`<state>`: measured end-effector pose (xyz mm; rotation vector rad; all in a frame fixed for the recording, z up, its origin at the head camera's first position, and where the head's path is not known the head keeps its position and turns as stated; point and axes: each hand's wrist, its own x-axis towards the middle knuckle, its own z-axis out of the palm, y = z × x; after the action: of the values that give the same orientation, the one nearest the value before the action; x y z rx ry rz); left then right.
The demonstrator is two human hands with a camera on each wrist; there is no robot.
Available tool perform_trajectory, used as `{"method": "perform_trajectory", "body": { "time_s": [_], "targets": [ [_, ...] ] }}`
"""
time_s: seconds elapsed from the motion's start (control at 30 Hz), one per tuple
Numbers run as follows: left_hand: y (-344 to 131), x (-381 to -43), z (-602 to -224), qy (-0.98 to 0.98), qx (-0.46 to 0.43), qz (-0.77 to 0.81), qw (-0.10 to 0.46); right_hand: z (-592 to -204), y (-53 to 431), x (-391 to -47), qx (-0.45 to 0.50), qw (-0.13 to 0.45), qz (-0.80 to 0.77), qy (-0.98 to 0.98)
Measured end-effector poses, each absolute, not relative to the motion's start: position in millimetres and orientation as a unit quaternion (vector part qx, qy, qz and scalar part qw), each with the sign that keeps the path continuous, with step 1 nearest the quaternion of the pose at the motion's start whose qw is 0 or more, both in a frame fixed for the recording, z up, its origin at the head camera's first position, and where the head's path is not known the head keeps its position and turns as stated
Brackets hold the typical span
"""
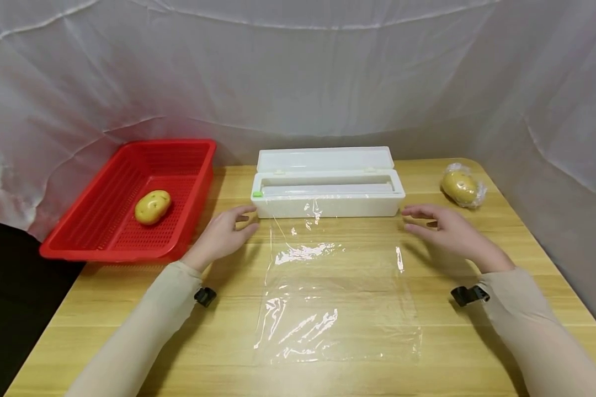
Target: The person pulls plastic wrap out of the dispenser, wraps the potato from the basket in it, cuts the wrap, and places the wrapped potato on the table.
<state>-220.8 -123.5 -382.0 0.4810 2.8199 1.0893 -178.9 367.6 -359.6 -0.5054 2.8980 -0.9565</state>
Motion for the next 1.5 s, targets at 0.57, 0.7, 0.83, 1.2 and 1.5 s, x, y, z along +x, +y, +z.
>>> {"method": "perform_trajectory", "body": {
  "time_s": [0.57,0.7,0.83,1.2,1.5],
  "targets": [
    [-120,-231,-382,0.915,0.149,0.371,0.052,-370,364,-194,-0.157,0.046,-0.332,0.929],
    [-120,-233,-383,0.913,0.148,0.376,0.057,-371,363,-197,-0.149,0.055,-0.338,0.928],
    [-120,-233,-384,0.914,0.147,0.373,0.06,-371,362,-201,-0.145,0.062,-0.341,0.927],
    [-117,-234,-385,0.911,0.162,0.373,0.075,-372,362,-202,-0.158,0.082,-0.327,0.928],
    [-119,-207,-379,0.906,0.235,0.345,0.072,-370,362,-159,-0.208,0.062,-0.319,0.923]
  ]
}}
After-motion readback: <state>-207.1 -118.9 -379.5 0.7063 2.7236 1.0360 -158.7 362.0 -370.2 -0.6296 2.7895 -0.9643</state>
